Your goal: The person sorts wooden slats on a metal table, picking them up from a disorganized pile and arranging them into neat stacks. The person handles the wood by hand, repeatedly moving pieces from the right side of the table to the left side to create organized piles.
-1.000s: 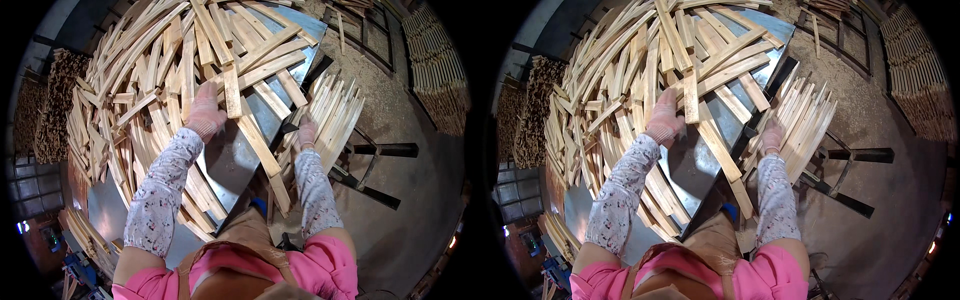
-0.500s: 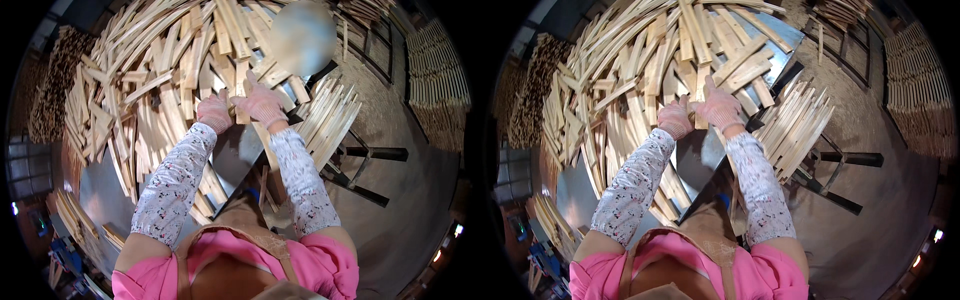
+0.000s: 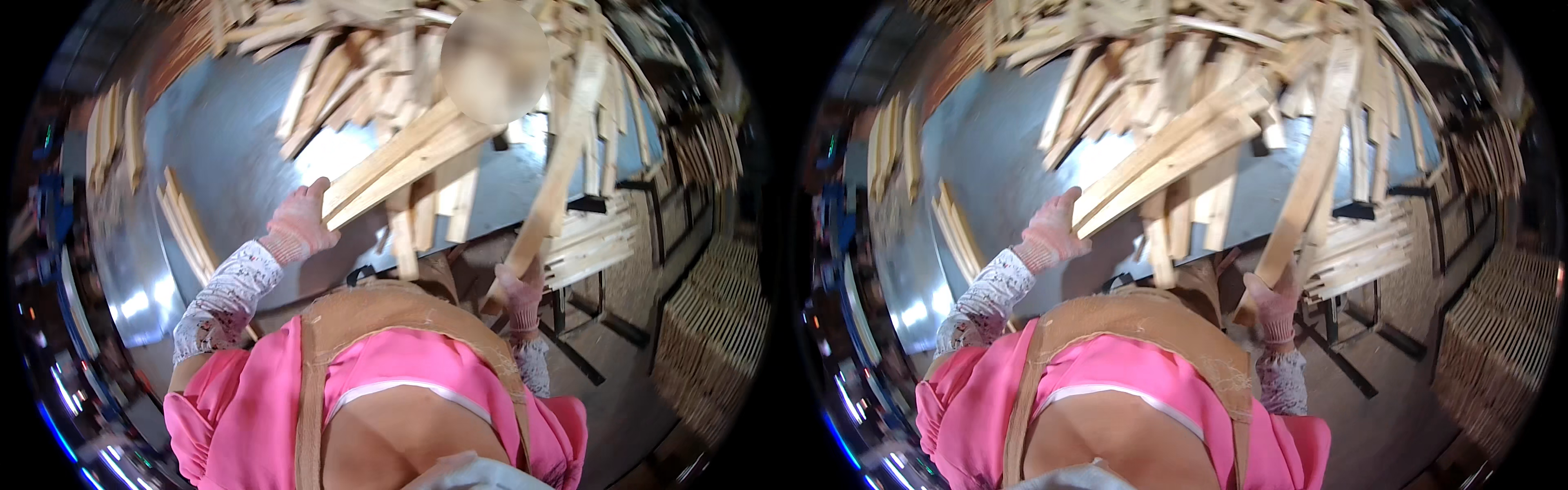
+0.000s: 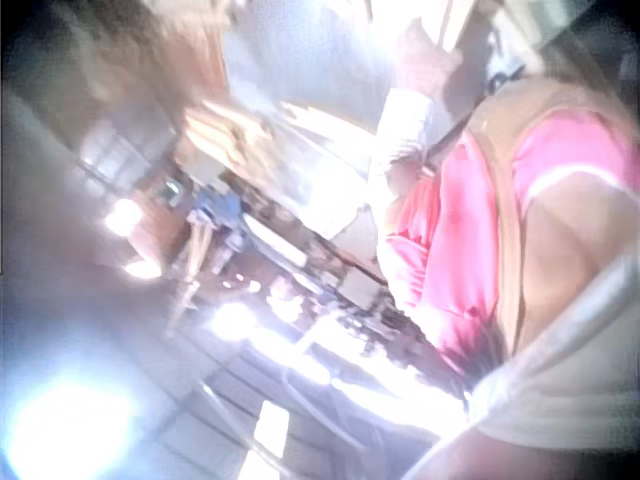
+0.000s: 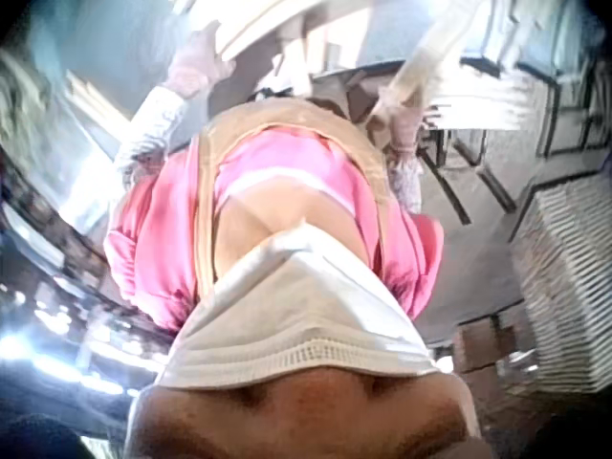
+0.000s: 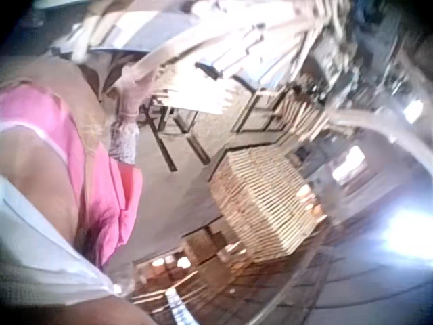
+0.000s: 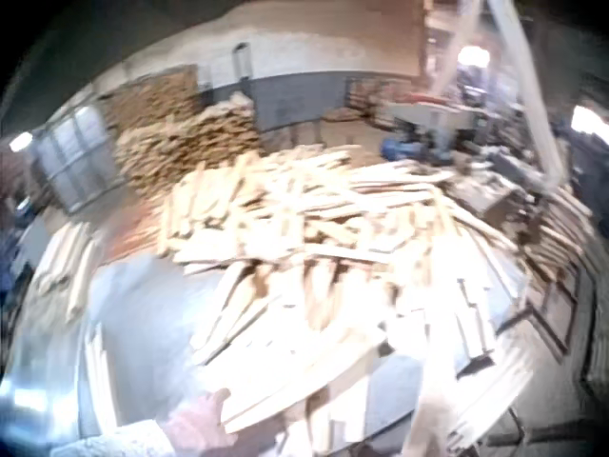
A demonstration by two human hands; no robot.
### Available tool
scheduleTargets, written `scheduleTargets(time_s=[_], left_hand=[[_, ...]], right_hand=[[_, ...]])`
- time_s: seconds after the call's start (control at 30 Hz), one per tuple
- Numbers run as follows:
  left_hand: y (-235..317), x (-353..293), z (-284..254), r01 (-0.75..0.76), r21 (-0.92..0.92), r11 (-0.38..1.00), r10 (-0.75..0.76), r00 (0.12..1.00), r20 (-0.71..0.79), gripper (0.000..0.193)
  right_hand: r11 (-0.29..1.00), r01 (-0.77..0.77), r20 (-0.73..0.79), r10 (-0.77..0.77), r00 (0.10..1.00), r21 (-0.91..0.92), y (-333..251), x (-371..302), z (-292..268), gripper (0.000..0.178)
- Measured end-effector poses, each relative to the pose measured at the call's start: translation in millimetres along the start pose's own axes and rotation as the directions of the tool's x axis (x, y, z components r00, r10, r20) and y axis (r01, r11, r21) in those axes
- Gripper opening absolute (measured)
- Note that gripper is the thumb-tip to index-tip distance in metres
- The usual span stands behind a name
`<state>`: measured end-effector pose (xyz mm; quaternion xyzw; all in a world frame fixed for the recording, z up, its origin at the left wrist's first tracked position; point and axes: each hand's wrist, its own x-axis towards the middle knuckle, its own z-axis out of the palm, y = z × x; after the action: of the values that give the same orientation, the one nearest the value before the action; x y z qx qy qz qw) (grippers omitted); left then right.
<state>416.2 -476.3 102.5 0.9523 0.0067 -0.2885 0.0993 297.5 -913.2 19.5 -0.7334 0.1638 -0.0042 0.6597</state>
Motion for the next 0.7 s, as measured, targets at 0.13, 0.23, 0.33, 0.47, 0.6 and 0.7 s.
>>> scheduleTargets(time_s=[0.13, 0.23, 0.33, 0.47, 0.6, 0.7], left_hand=[[-96.7, -86.3, 48.6, 0.208, -0.542, 0.814, -0.215, 0.975, 0.051, 0.111], [-130.1, -102.8, 88.6, 0.235, -0.798, 0.555, -0.325, 0.944, 0.052, 0.116], [-152.6, -88.0, 116.1, 0.166, -0.913, 0.373, -0.439, 0.898, -0.017, 0.115], [-201.1, -84.3, 141.1, 0.117, -0.97, 0.215, -0.46, 0.888, 0.005, 0.091], [-250.1, -80.3, 167.7, -0.015, -0.994, -0.106, -0.38, 0.925, 0.027, 0.058], [-261.0, -95.6, 184.0, -0.088, -0.848, -0.522, -0.323, 0.941, 0.101, 0.049]], right_hand=[[0.993, -0.07, 0.218, 0.089, 0.972, -0.093, -61.0, -7.1, 130.1, 0.057], [0.99, -0.137, 0.427, 0.11, 0.898, 0.033, -78.2, -13.7, 287.4, 0.042], [0.963, 0.07, 0.568, 0.095, 0.818, -0.261, -11.6, -26.3, 417.6, 0.046], [0.921, -0.381, 0.728, 0.315, 0.609, -0.08, 3.6, -54.3, 508.6, 0.056], [0.914, -0.344, 0.697, 0.39, 0.601, -0.215, -5.7, -54.8, 528.0, 0.052], [0.927, -0.077, 0.671, 0.321, 0.669, -0.367, -12.0, -51.5, 539.2, 0.051]])
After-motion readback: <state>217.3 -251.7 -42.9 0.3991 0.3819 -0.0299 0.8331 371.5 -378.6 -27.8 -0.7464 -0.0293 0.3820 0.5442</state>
